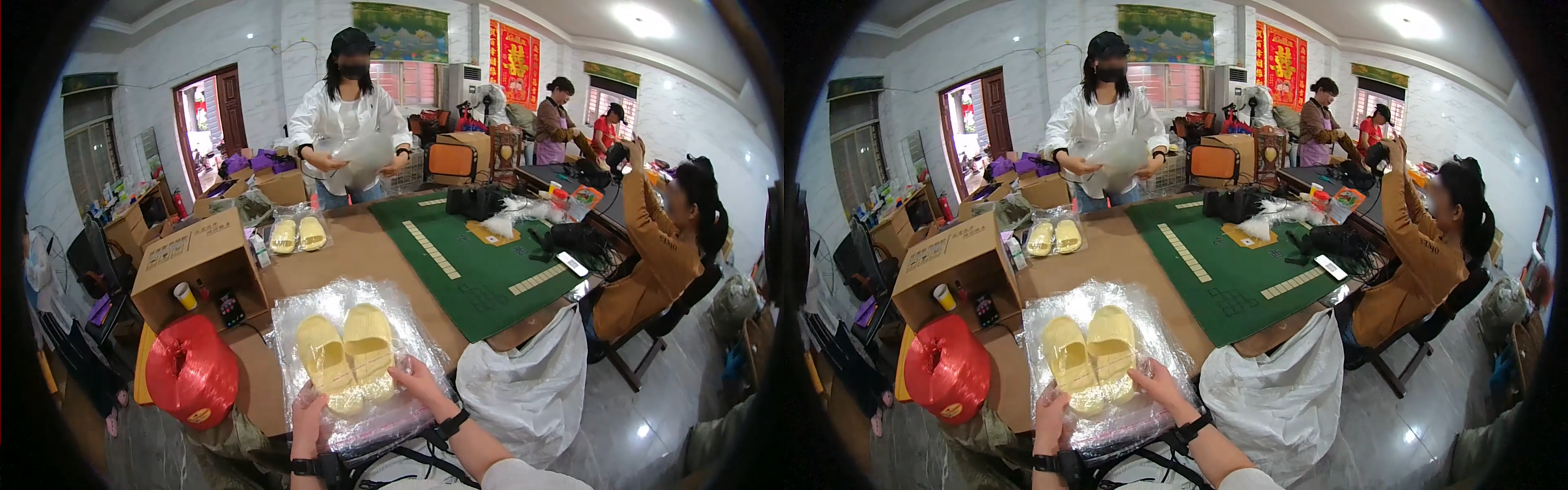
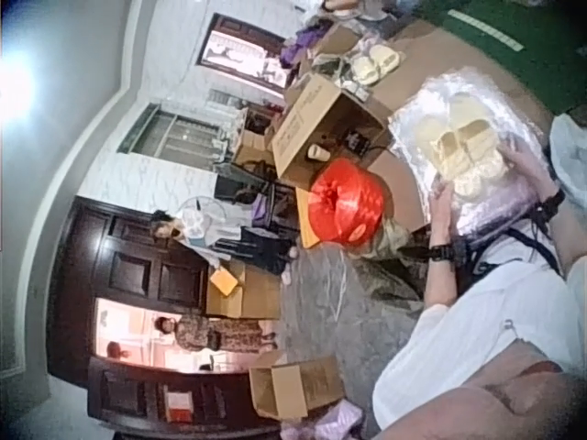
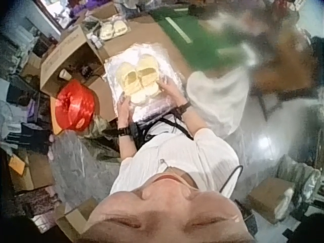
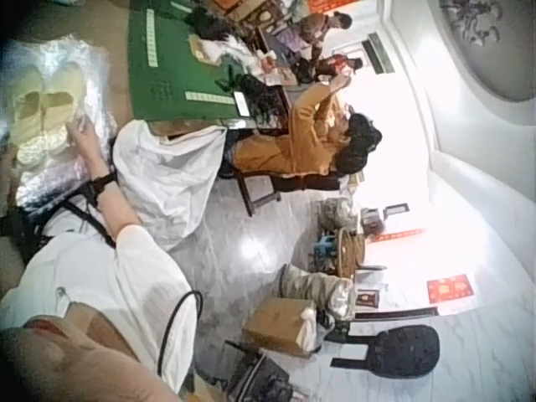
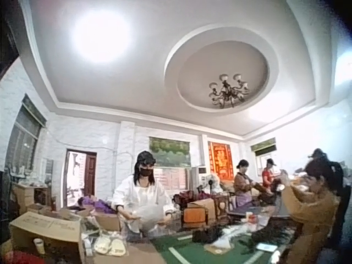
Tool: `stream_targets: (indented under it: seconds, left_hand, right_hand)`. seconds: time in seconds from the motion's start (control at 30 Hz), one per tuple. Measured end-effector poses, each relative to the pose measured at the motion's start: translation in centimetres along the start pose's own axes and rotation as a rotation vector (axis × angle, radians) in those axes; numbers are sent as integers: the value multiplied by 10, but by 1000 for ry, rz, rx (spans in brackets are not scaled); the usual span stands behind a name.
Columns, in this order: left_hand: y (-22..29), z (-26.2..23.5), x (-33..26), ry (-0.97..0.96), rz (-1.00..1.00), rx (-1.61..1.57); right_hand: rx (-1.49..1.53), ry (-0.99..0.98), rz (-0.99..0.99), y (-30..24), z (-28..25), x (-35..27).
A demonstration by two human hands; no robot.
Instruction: The recorder is packing pairs of yellow sandals into bubble wrap and plastic bags at a manufacturing station.
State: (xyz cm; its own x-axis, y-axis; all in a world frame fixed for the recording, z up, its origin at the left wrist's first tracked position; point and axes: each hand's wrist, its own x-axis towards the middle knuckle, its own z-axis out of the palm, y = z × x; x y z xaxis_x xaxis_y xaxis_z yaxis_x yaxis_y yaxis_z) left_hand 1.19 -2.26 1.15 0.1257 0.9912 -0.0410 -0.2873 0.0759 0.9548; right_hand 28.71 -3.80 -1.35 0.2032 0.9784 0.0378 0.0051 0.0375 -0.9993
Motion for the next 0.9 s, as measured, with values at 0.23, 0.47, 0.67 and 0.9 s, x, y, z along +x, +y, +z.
stream_targets:
  seconds: [0.23, 0.47, 0.67, 0.9]
  left_hand:
    - [7, 4, -5, 20, -28, 11]
    - [7, 5, -5, -33, -7, -38]
    - [-6, -4, 2, -91, 48, -108]
    - [-3, -3, 2, -36, -9, -29]
  right_hand:
    - [58, 9, -23, -7, 2, -4]
    - [65, -33, -17, -10, 1, -4]
    - [44, -16, -34, -13, 3, -6]
    - [59, -11, -13, -17, 4, -5]
